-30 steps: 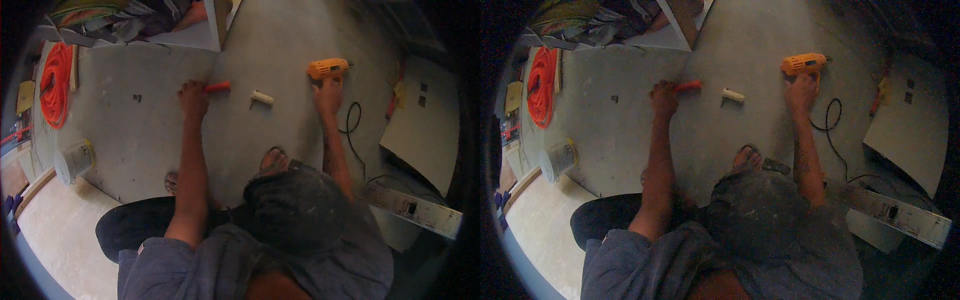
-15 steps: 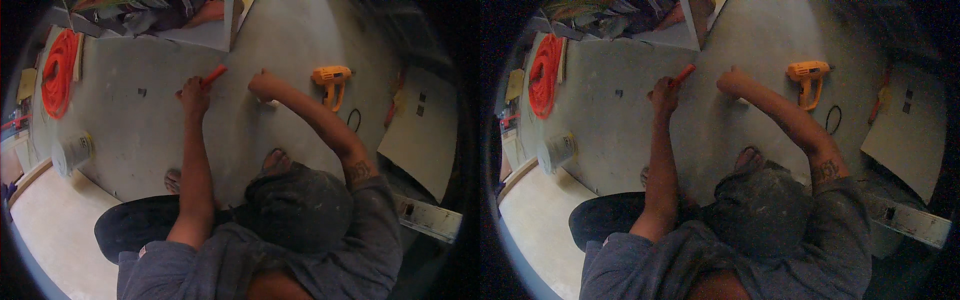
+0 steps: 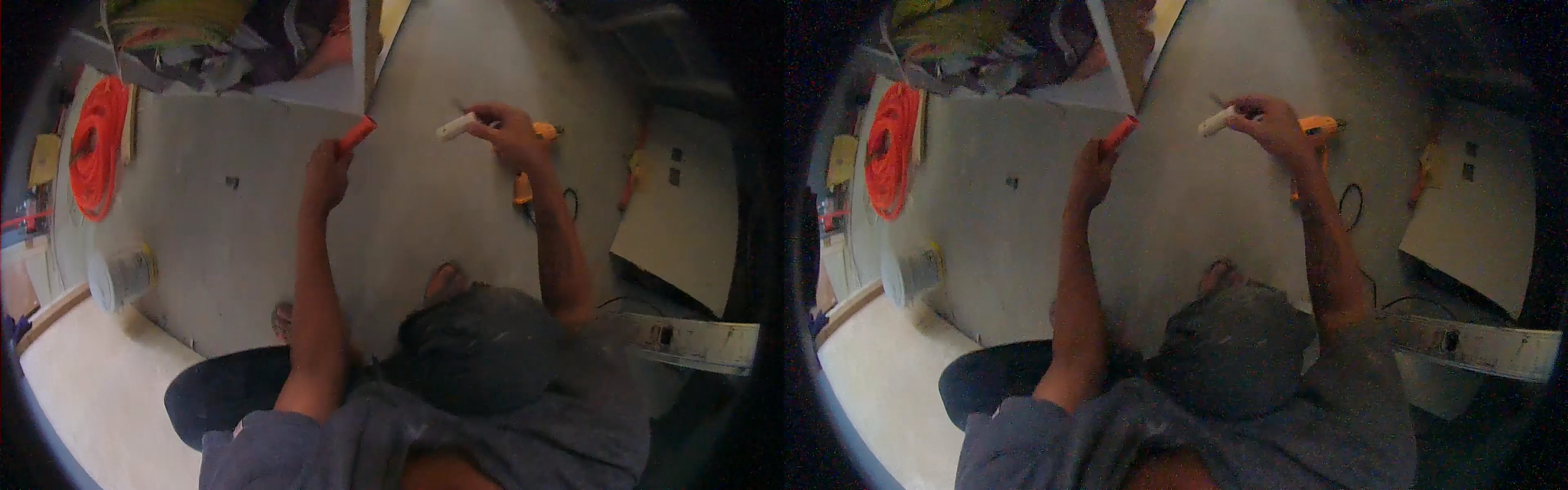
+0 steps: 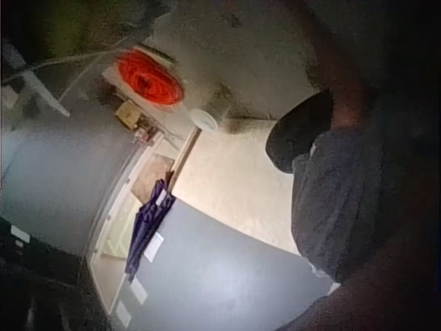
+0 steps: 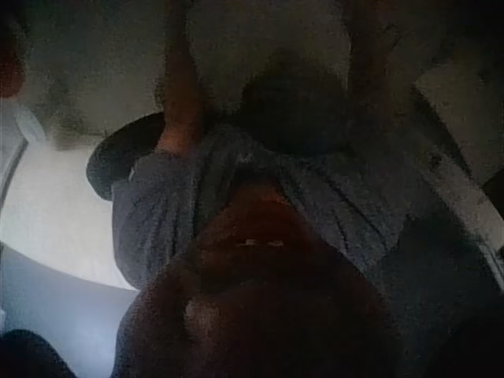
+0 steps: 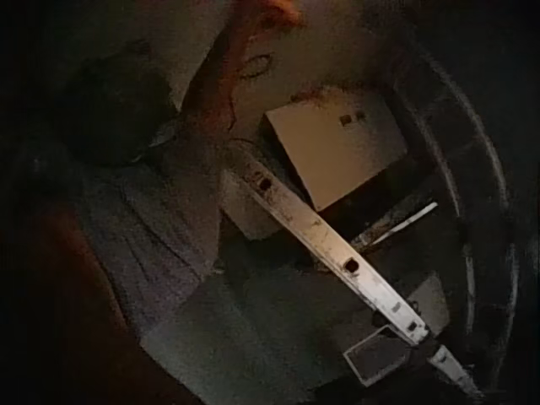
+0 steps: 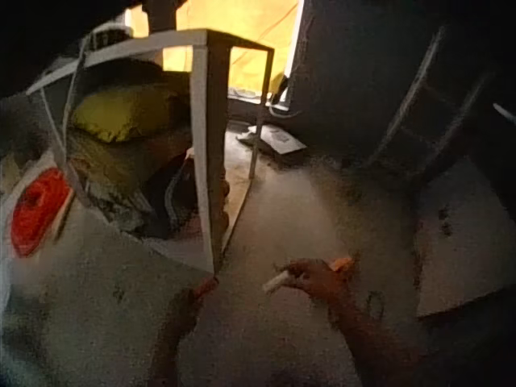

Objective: The person fits a smaller white PVC pipe into a larger orange PVC pipe by hand, heats the joint with a heat gun, and then attempts to hammer the pieces together.

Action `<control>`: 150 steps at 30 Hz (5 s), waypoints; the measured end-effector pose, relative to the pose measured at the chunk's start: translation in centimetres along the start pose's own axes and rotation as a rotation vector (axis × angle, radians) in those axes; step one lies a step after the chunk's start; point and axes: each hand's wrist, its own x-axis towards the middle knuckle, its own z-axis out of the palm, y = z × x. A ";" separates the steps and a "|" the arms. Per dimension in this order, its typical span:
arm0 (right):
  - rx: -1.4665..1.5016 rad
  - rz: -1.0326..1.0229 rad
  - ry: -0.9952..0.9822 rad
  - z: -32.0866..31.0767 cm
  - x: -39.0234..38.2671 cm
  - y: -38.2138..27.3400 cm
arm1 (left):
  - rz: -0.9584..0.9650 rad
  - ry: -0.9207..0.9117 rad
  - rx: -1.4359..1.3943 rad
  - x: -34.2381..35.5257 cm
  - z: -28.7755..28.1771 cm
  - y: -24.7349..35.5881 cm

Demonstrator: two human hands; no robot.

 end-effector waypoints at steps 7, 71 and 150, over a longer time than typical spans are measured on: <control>0.784 0.034 0.781 -2.9 -9.0 -4.9 | 0.384 -0.090 -0.042 3.3 -4.4 13.3; 0.051 -0.521 0.240 -6.3 -8.5 -14.9 | 0.782 -0.256 0.460 -1.7 -20.9 22.2; 0.474 -0.257 0.737 -1.9 -4.8 -18.7 | 0.620 0.144 0.560 -1.8 -19.0 21.2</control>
